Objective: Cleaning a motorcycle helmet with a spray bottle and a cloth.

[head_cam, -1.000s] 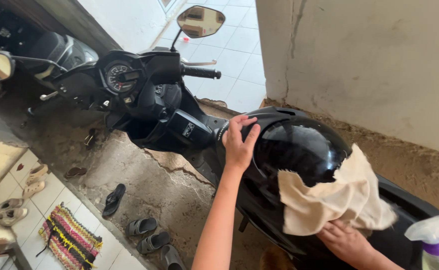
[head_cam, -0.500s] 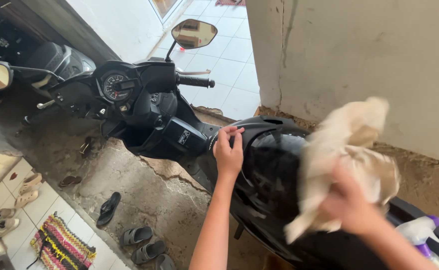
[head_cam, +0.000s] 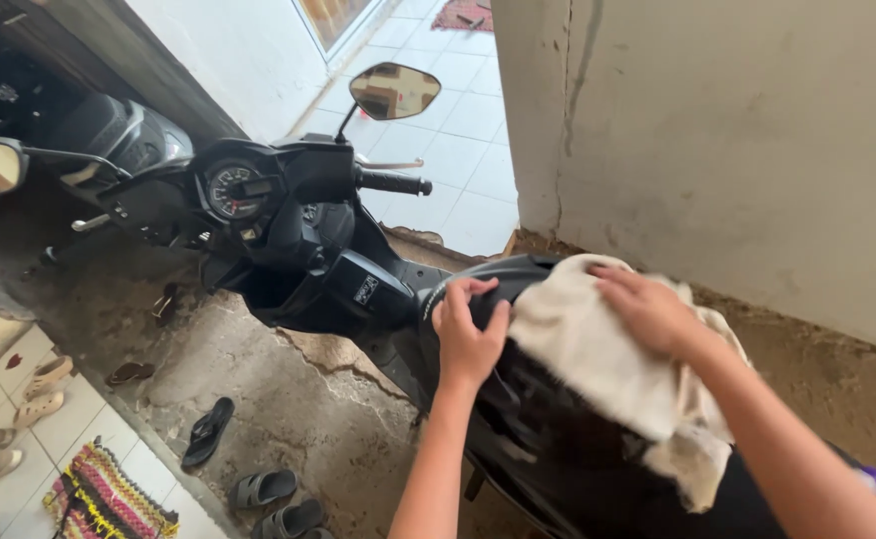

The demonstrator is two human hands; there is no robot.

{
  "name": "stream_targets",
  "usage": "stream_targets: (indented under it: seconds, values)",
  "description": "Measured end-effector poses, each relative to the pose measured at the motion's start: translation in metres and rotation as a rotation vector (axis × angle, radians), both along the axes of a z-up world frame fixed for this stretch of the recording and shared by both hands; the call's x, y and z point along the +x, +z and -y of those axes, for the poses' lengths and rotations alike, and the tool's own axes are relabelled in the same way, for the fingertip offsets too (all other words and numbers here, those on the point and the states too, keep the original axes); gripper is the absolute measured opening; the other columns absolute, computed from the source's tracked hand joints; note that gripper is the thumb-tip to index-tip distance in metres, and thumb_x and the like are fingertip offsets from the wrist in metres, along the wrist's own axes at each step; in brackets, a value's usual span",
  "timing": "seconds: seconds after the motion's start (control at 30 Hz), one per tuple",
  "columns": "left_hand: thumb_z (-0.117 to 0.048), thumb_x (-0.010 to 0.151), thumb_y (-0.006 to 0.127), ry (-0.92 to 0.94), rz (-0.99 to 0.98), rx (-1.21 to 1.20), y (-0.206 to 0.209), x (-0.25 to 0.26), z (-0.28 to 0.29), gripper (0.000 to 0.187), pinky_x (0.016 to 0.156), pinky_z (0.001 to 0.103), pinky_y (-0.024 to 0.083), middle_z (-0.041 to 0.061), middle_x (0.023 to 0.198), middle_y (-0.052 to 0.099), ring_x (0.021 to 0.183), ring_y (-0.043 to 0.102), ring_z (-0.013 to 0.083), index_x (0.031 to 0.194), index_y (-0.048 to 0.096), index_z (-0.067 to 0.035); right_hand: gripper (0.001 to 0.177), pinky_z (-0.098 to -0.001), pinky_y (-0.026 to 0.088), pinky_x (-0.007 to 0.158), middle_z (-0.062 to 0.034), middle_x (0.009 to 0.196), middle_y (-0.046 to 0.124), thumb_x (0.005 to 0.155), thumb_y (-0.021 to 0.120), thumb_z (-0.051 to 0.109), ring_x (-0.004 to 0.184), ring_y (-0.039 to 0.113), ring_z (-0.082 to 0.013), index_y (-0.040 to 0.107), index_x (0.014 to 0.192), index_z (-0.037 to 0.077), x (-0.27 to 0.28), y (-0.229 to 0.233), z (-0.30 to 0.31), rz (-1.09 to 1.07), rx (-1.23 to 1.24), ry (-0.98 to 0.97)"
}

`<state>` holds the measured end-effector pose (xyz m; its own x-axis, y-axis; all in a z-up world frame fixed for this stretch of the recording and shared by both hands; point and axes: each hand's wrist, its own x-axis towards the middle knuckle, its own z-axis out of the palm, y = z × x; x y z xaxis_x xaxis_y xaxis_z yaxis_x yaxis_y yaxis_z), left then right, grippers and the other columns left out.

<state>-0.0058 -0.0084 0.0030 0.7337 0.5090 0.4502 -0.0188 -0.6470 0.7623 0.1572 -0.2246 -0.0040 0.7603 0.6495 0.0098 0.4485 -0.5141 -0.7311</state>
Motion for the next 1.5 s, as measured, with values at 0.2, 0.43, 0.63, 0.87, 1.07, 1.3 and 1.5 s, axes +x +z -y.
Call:
stream_targets:
  seconds: [0.2, 0.43, 0.63, 0.87, 1.07, 1.3, 1.5]
  values:
    - [-0.018, 0.085, 0.076, 0.011, 0.114, 0.093, -0.001, -0.043, 0.0, 0.044, 0.113, 0.048, 0.035, 0.008, 0.123, 0.073, 0.118, 0.064, 0.0295, 0.121, 0.054, -0.006, 0.052, -0.0388, 0.046, 0.105, -0.0043, 0.142, 0.064, 0.102, 0.047, 0.042, 0.121, 0.063, -0.0209, 0.06, 0.147, 0.019, 0.022, -0.063, 0.038, -0.659, 0.043, -0.246]
    - [-0.025, 0.083, 0.068, 0.195, -0.102, -0.152, 0.016, -0.064, -0.001, 0.05, 0.108, 0.045, 0.043, 0.012, 0.127, 0.065, 0.122, 0.061, 0.0286, 0.127, 0.055, -0.007, 0.037, -0.0367, 0.055, 0.089, -0.0115, 0.119, 0.07, 0.104, 0.055, 0.024, 0.106, 0.067, -0.0221, 0.064, 0.131, 0.0, 0.019, -0.026, 0.015, -0.981, 0.877, -0.205]
    - [-0.048, 0.087, 0.07, 0.37, -0.182, 0.173, -0.006, -0.045, 0.009, 0.054, 0.1, 0.055, 0.039, 0.014, 0.109, 0.058, 0.112, 0.058, 0.0345, 0.121, 0.061, -0.006, 0.037, -0.0396, 0.053, 0.091, -0.0141, 0.115, 0.074, 0.092, 0.062, 0.022, 0.103, 0.07, -0.0251, 0.07, 0.125, 0.008, -0.037, 0.054, -0.079, -0.087, 0.198, 0.489]
    - [-0.047, 0.077, 0.078, 0.312, -0.045, 0.119, 0.02, -0.051, 0.023, 0.052, 0.092, 0.052, 0.045, 0.012, 0.101, 0.057, 0.104, 0.059, 0.0353, 0.105, 0.062, -0.005, 0.044, -0.0406, 0.052, 0.096, -0.0127, 0.115, 0.073, 0.09, 0.069, 0.036, 0.11, 0.069, -0.0281, 0.058, 0.122, 0.009, -0.042, 0.058, -0.088, -0.013, 0.072, 0.443]
    - [-0.041, 0.081, 0.079, 0.359, -0.112, 0.127, 0.019, -0.04, 0.029, 0.044, 0.105, 0.054, 0.036, 0.01, 0.104, 0.059, 0.106, 0.059, 0.0328, 0.105, 0.064, -0.008, 0.047, -0.0412, 0.048, 0.1, -0.0094, 0.133, 0.067, 0.094, 0.059, 0.037, 0.12, 0.064, -0.0267, 0.059, 0.134, 0.015, -0.039, 0.053, -0.032, 0.07, 0.06, 0.463]
    - [-0.039, 0.085, 0.076, 0.357, -0.166, 0.09, 0.026, -0.039, 0.034, 0.038, 0.109, 0.054, 0.034, 0.01, 0.105, 0.06, 0.107, 0.06, 0.031, 0.104, 0.063, -0.008, 0.05, -0.0373, 0.046, 0.101, -0.005, 0.137, 0.066, 0.097, 0.05, 0.033, 0.118, 0.063, -0.0228, 0.056, 0.144, 0.018, -0.059, 0.0, 0.027, -0.132, 0.179, 0.093]
    - [-0.039, 0.084, 0.075, 0.373, -0.145, 0.081, 0.024, -0.047, 0.028, 0.037, 0.102, 0.051, 0.042, 0.011, 0.106, 0.062, 0.105, 0.061, 0.0322, 0.103, 0.064, -0.009, 0.047, -0.033, 0.038, 0.11, -0.0128, 0.138, 0.061, 0.104, 0.041, 0.03, 0.129, 0.056, -0.0226, 0.052, 0.144, 0.007, -0.076, -0.094, 0.063, -0.179, 0.496, -0.113]
